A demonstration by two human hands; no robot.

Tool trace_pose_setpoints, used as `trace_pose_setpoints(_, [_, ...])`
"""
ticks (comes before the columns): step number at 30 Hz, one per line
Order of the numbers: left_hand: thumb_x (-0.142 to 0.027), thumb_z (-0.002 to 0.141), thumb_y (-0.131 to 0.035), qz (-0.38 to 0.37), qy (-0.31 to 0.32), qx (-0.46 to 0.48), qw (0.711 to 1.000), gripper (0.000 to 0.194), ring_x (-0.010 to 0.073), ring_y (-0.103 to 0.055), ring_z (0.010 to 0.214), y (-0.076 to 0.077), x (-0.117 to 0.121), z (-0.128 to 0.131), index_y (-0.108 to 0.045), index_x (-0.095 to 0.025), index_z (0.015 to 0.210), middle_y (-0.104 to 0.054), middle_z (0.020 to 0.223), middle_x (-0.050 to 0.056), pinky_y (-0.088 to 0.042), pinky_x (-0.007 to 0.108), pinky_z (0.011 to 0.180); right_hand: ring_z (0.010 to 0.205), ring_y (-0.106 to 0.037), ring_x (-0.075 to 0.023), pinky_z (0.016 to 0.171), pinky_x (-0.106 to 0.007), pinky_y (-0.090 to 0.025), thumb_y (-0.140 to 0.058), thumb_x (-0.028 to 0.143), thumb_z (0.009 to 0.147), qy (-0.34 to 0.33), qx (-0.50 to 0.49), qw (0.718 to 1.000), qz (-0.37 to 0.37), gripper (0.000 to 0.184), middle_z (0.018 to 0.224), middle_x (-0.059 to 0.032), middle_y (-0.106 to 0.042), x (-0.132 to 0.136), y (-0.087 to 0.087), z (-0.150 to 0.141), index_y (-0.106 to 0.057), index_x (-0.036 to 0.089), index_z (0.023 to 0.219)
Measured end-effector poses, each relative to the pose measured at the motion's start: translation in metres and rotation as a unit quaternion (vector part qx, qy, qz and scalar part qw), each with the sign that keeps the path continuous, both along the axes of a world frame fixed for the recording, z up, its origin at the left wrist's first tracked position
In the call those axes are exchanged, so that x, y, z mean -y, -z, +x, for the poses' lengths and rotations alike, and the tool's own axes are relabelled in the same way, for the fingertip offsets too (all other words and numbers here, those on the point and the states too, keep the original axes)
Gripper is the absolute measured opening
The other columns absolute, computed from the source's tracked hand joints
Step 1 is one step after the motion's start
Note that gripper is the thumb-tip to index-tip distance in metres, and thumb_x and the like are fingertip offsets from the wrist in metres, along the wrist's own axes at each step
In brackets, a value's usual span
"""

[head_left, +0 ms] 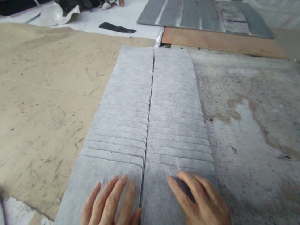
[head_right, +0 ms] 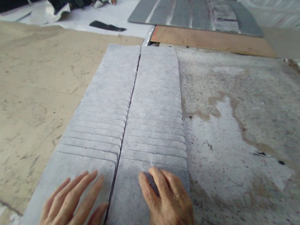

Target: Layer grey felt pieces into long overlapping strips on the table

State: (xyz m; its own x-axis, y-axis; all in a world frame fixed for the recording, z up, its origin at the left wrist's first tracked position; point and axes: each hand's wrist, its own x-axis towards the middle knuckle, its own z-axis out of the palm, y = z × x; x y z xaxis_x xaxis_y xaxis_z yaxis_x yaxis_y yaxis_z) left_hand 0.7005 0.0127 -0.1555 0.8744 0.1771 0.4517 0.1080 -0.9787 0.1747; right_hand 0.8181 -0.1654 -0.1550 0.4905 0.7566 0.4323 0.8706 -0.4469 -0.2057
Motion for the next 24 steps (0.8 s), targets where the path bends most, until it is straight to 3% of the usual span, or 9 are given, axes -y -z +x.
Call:
trace_pose_setpoints(7, [-0.023,0.086,-0.049,-0.085,0.082,-0.004,0.993,0.029,0.0207,-0.054,0.108,0.004,0.025,0.024,-0.060,-0.015,0.111,-0.064,0.114,0.003,-0.030,0.035,0.100,0.093,-0.051,-0.0183,0.078,-0.031,-0.048,-0.039,0.001,0.083,0.015,-0.043,0.999,0.026,0.032,0.102,-0.0101,-0.058,-0.003,-0.011,0.001,-0.061,0.011,0.103])
trace_pose_setpoints(10, [-0.020,0.087,-0.045,-0.077,0.084,-0.021,0.993,0.029,0.0202,-0.055,0.105,0.004,0.026,0.029,-0.060,-0.017,0.111,-0.064,0.114,0.002,-0.029,0.036,0.098,0.092,-0.052,-0.0178,0.079,-0.031,-0.047,-0.047,0.009,0.084,0.054,-0.067,0.996,0.031,0.021,0.098,-0.0089,-0.059,0.001,-0.019,0.009,-0.059,0.011,0.102])
trace_pose_setpoints(14, [-0.013,0.085,-0.043,-0.049,0.099,-0.019,0.994,0.030,0.0191,-0.056,0.099,0.000,0.020,0.032,-0.062,-0.017,0.107,-0.066,0.109,0.002,-0.029,0.037,0.093,0.089,-0.052,-0.0213,0.075,-0.038,-0.046,-0.054,0.018,0.082,0.083,-0.057,0.995,-0.025,0.022,0.097,-0.0101,-0.058,0.010,-0.024,0.025,-0.055,0.010,0.103])
trace_pose_setpoints(21, [-0.019,0.088,-0.039,-0.046,0.099,-0.030,0.994,0.028,0.0211,-0.057,0.093,-0.008,0.019,0.039,-0.066,-0.017,0.098,-0.068,0.102,0.003,-0.032,0.039,0.083,0.076,-0.048,-0.0197,0.065,-0.036,-0.041,-0.071,0.014,0.064,0.100,-0.162,0.980,-0.054,0.022,0.077,-0.0017,-0.054,0.006,-0.033,0.044,-0.055,0.018,0.078])
trace_pose_setpoints(24, [-0.016,0.086,-0.045,-0.033,0.077,-0.018,0.996,0.025,0.0203,-0.057,0.094,-0.007,0.027,0.037,-0.065,-0.015,0.101,-0.068,0.105,0.003,-0.033,0.038,0.082,0.074,-0.048,-0.0168,0.064,-0.032,-0.040,-0.063,0.017,0.075,0.083,-0.186,0.978,-0.048,0.011,0.073,-0.0006,-0.052,0.006,-0.031,0.047,-0.053,0.018,0.072])
